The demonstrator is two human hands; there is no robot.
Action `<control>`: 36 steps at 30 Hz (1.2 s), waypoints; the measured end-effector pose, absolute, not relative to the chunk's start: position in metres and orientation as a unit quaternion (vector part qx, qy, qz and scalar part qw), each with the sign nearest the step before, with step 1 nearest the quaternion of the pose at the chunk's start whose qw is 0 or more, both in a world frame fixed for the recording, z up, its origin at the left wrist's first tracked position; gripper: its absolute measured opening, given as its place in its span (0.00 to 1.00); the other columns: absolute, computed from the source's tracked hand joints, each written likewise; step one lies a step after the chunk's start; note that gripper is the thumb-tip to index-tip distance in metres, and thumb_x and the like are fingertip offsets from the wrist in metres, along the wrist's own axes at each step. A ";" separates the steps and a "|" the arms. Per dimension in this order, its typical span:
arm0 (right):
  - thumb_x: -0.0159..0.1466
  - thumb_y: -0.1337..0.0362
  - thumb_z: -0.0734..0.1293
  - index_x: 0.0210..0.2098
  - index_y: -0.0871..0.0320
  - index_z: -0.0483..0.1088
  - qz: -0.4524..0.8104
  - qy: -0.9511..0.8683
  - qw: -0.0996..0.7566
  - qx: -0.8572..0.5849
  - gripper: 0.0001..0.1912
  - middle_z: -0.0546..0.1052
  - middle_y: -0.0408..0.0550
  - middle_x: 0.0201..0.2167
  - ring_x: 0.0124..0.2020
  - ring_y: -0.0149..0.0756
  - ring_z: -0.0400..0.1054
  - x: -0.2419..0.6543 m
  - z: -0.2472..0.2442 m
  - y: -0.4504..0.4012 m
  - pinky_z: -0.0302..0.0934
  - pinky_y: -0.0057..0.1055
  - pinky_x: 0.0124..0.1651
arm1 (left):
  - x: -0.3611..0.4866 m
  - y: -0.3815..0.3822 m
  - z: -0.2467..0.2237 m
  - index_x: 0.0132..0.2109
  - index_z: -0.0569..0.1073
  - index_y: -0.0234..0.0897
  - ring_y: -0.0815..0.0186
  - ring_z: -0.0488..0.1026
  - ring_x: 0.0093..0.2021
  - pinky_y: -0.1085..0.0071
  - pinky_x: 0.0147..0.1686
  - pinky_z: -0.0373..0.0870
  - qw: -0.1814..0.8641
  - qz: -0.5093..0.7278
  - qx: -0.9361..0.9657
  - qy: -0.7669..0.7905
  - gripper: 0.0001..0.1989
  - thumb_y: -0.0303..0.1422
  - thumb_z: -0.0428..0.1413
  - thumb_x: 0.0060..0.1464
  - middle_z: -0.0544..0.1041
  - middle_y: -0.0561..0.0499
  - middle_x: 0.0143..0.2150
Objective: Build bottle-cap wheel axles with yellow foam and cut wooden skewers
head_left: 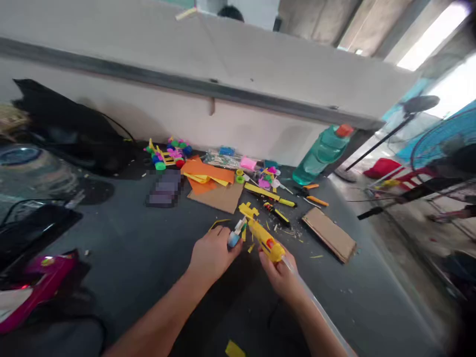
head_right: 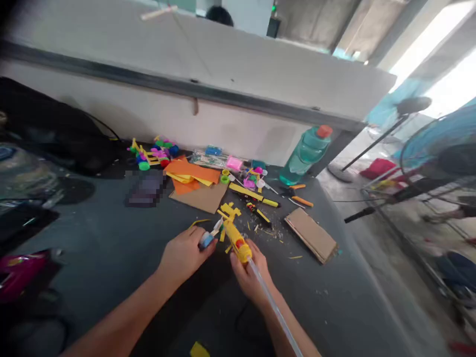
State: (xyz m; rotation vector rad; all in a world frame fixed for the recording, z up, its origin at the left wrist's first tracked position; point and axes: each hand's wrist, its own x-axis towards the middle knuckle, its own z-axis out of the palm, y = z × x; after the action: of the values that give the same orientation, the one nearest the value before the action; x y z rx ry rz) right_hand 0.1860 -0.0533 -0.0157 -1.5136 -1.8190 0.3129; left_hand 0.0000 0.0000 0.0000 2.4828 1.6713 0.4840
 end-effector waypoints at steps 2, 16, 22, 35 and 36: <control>0.61 0.63 0.60 0.34 0.56 0.68 0.114 -0.712 0.368 -0.587 0.07 0.74 0.47 0.30 0.34 0.37 0.70 0.186 -0.014 -0.054 0.63 0.29 0.39 | -0.001 -0.001 0.000 0.31 0.66 0.39 0.63 0.70 0.35 0.69 0.31 0.61 0.055 0.162 0.818 0.549 0.15 0.45 0.45 0.57 0.72 0.51 0.32; 0.63 0.62 0.59 0.31 0.56 0.66 0.177 -0.699 0.343 -0.602 0.08 0.70 0.46 0.28 0.30 0.34 0.66 0.187 -0.010 -0.055 0.60 0.27 0.35 | 0.001 -0.002 0.003 0.30 0.66 0.39 0.63 0.70 0.34 0.70 0.31 0.60 0.063 0.163 0.812 0.557 0.14 0.43 0.47 0.56 0.72 0.51 0.31; 0.63 0.61 0.59 0.31 0.57 0.66 0.183 -0.696 0.341 -0.605 0.08 0.69 0.45 0.28 0.29 0.33 0.66 0.187 -0.011 -0.056 0.60 0.27 0.33 | 0.001 -0.002 0.003 0.30 0.66 0.38 0.64 0.70 0.34 0.71 0.30 0.59 0.065 0.168 0.810 0.559 0.13 0.42 0.47 0.56 0.72 0.51 0.31; 0.62 0.62 0.59 0.30 0.57 0.66 0.177 -0.699 0.341 -0.604 0.08 0.69 0.44 0.27 0.28 0.33 0.65 0.187 -0.010 -0.056 0.59 0.27 0.33 | 0.000 -0.002 0.003 0.30 0.66 0.39 0.63 0.70 0.34 0.70 0.30 0.59 0.073 0.169 0.807 0.561 0.14 0.43 0.47 0.56 0.72 0.51 0.31; 0.62 0.62 0.59 0.30 0.57 0.66 0.173 -0.700 0.340 -0.604 0.08 0.69 0.45 0.27 0.28 0.33 0.65 0.187 -0.010 -0.056 0.60 0.27 0.33 | 0.000 -0.002 0.003 0.30 0.66 0.39 0.64 0.70 0.34 0.70 0.30 0.59 0.072 0.169 0.807 0.561 0.13 0.43 0.47 0.56 0.72 0.51 0.31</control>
State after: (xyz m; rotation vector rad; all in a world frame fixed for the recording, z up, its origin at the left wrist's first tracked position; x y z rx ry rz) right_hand 0.1872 -0.0564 -0.0101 -1.5712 -1.8230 0.4509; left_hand 0.0004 -0.0017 0.0027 2.4253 1.6864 0.5089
